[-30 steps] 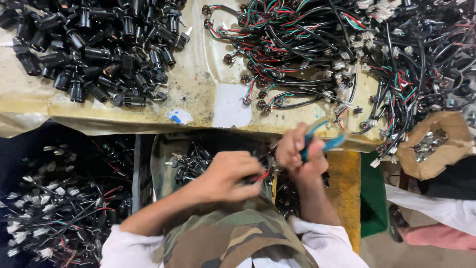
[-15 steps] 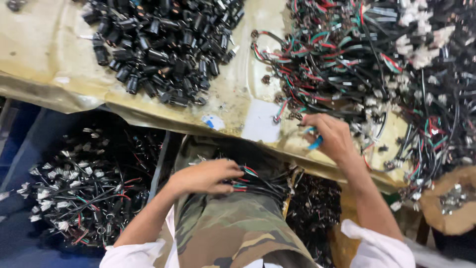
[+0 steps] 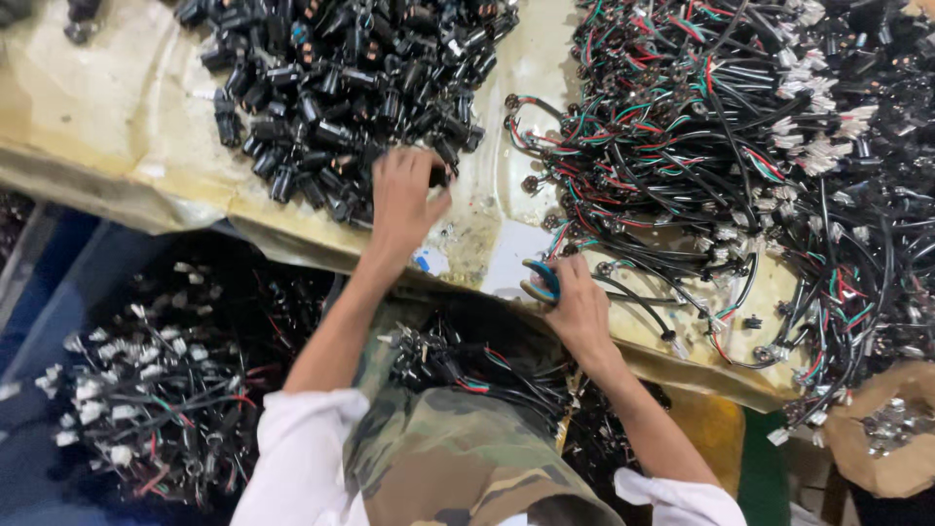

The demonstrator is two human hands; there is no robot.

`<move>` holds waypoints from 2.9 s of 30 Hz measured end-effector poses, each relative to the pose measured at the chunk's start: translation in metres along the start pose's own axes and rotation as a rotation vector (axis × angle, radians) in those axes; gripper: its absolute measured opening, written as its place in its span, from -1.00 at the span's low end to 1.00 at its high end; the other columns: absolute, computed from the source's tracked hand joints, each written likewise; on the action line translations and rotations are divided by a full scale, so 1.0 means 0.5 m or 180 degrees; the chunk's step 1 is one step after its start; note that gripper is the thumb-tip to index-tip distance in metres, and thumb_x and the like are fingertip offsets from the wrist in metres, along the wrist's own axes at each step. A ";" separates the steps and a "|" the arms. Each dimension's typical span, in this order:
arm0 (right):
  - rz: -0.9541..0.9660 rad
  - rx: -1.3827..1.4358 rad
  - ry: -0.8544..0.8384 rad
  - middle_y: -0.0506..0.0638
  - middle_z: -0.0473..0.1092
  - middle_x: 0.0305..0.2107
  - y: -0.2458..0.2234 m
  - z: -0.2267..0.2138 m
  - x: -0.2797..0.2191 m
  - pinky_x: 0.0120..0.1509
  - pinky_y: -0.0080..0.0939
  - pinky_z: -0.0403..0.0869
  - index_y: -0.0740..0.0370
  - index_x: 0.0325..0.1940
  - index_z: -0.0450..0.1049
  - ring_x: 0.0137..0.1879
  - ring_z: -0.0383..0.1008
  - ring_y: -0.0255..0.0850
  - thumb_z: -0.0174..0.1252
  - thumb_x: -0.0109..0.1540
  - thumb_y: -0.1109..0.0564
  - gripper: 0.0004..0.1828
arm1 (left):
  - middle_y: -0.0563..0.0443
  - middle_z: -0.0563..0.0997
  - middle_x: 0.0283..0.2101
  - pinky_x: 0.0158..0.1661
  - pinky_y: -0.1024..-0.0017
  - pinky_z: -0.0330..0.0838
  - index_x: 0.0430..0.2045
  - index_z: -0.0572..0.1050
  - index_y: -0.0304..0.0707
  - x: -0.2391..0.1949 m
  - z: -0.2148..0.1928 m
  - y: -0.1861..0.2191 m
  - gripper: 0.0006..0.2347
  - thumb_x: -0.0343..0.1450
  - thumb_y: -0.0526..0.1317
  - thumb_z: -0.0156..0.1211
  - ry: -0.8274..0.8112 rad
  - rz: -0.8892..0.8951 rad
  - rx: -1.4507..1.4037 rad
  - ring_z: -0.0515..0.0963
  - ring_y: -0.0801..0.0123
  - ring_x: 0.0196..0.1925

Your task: The person repeatedly picks up black cylindrical components and wire harnesses from a table, uses pliers to strip or adjust wires, and inserts the components into the harnesses. Finished assemblies are placed into a yellow bin below the table.

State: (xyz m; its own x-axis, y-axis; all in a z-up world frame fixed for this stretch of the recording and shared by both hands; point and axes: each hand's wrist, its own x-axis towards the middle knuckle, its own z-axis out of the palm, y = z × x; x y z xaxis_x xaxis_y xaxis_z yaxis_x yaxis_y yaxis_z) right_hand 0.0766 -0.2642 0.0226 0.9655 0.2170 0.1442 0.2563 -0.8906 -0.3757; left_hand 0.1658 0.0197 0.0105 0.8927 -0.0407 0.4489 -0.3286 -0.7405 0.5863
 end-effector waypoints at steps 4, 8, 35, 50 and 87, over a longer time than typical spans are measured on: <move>0.0172 -0.0160 0.0012 0.12 0.38 -0.05 0.003 -0.006 -0.027 -0.12 0.10 0.46 0.16 0.07 0.44 -0.10 0.50 0.16 0.34 -0.04 0.26 -0.42 | -0.07 0.64 -0.06 0.03 0.31 0.50 -0.11 0.56 -0.31 -0.065 -0.032 0.084 -0.67 0.31 -0.27 0.53 0.0281 0.0067 -0.1734 0.65 0.19 0.00; -0.0201 -0.0090 0.0163 0.10 0.42 0.00 0.044 -0.022 -0.025 -0.06 0.06 0.49 0.19 0.03 0.43 -0.05 0.52 0.15 0.28 -0.09 0.30 -0.42 | -0.13 0.64 -0.11 -0.03 0.35 0.50 -0.10 0.56 -0.34 -0.095 -0.060 0.129 -0.64 0.26 -0.34 0.53 0.0087 0.0296 -0.1991 0.65 0.14 -0.07; -0.0068 0.0850 0.0039 0.10 0.42 -0.32 -0.019 -0.023 0.027 -0.17 0.02 0.46 0.24 -0.25 0.52 -0.21 0.51 0.10 0.48 0.02 0.09 -0.66 | 0.01 0.71 -0.11 -0.03 0.48 0.53 -0.06 0.57 -0.25 -0.127 -0.037 0.204 -0.64 0.30 -0.24 0.53 -0.0240 0.0183 -0.2477 0.70 0.41 -0.09; -0.0046 0.0587 -0.0198 0.15 0.42 -0.30 0.028 0.065 0.042 -0.20 0.11 0.42 0.25 -0.17 0.47 -0.22 0.51 0.15 0.45 0.10 0.03 -0.62 | 0.09 0.52 -0.08 0.07 0.50 0.39 -0.02 0.45 -0.23 -0.196 -0.042 0.182 -0.81 0.54 -0.26 0.26 -0.1178 -0.0526 -0.3990 0.49 0.51 -0.02; 0.0040 0.7111 0.0422 -0.17 0.09 -0.58 -0.136 -0.115 -0.202 -0.57 -0.34 0.02 0.02 0.25 0.29 -0.63 -0.09 -0.43 0.01 0.46 -0.18 -0.62 | -0.04 0.48 -0.53 -0.50 0.30 0.36 -0.41 0.53 -0.28 -0.311 -0.035 0.322 -0.76 0.17 -0.26 0.47 -0.1072 0.0808 -0.2390 0.54 0.18 -0.53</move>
State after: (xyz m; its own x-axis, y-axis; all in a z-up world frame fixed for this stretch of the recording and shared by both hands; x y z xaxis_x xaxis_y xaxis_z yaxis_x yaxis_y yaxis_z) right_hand -0.0413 -0.2483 0.0861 0.9839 0.1116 0.1399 -0.0322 0.8795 -0.4748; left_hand -0.0314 -0.0817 0.0468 0.7694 -0.4299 0.4724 -0.5416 -0.0470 0.8393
